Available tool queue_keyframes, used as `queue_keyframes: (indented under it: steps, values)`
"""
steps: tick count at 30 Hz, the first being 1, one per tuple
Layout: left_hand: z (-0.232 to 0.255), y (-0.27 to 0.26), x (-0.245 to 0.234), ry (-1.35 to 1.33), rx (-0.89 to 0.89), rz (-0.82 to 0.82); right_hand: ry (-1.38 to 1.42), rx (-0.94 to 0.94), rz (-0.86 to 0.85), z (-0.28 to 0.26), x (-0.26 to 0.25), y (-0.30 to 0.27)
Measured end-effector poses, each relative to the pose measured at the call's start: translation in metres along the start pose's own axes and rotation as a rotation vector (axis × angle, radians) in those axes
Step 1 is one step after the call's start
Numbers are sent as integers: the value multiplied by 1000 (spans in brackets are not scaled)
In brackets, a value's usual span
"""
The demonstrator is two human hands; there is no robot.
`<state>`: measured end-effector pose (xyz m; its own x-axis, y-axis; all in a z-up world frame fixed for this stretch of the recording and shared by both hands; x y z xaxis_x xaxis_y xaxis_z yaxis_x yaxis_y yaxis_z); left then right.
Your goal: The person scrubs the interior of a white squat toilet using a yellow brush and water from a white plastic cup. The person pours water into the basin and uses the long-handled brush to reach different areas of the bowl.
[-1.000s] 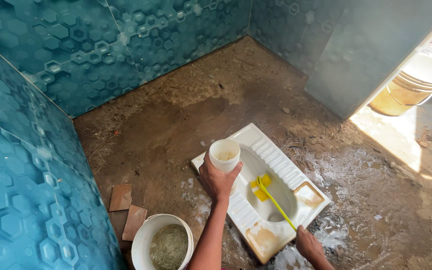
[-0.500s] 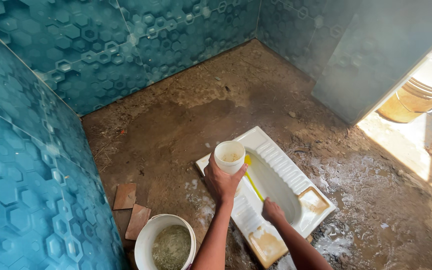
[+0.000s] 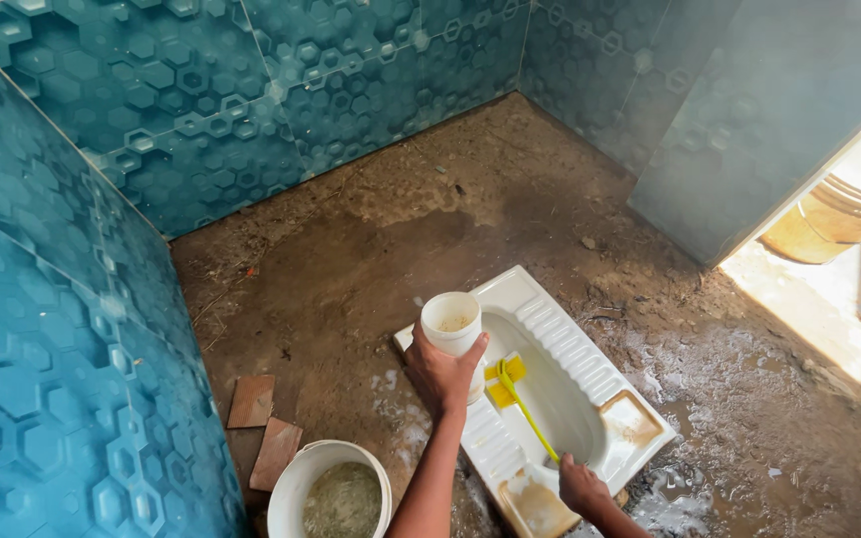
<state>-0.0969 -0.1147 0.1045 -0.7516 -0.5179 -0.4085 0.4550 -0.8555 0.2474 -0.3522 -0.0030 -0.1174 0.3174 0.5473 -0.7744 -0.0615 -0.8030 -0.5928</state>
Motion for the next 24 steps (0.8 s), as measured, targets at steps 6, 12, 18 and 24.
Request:
queue_keyframes:
  steps: [6,12,18,24]
  values:
    - [-10,0,7,13,50,40,40,40,-3,-25,1,30]
    - [-7,-3,4,22,97,40,75,-37,64,-69,-27,83]
    - [-2,-4,4,2,85,25,63,-53,16,-63,-12,68]
    - [-8,-4,8,23,175,37,51,-39,-48,2,22,3]
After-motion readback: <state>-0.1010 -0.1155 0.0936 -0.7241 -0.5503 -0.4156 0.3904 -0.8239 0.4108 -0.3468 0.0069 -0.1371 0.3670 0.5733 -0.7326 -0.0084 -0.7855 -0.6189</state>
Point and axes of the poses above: each hand's wrist, its own y-axis towards the middle knuckle, its own x-axis out of the palm, z = x × y, the point moved 3 cm from there along y, towards the middle knuckle, and after that the axes turned 4 degrees about -z, right-handed, at the moved point
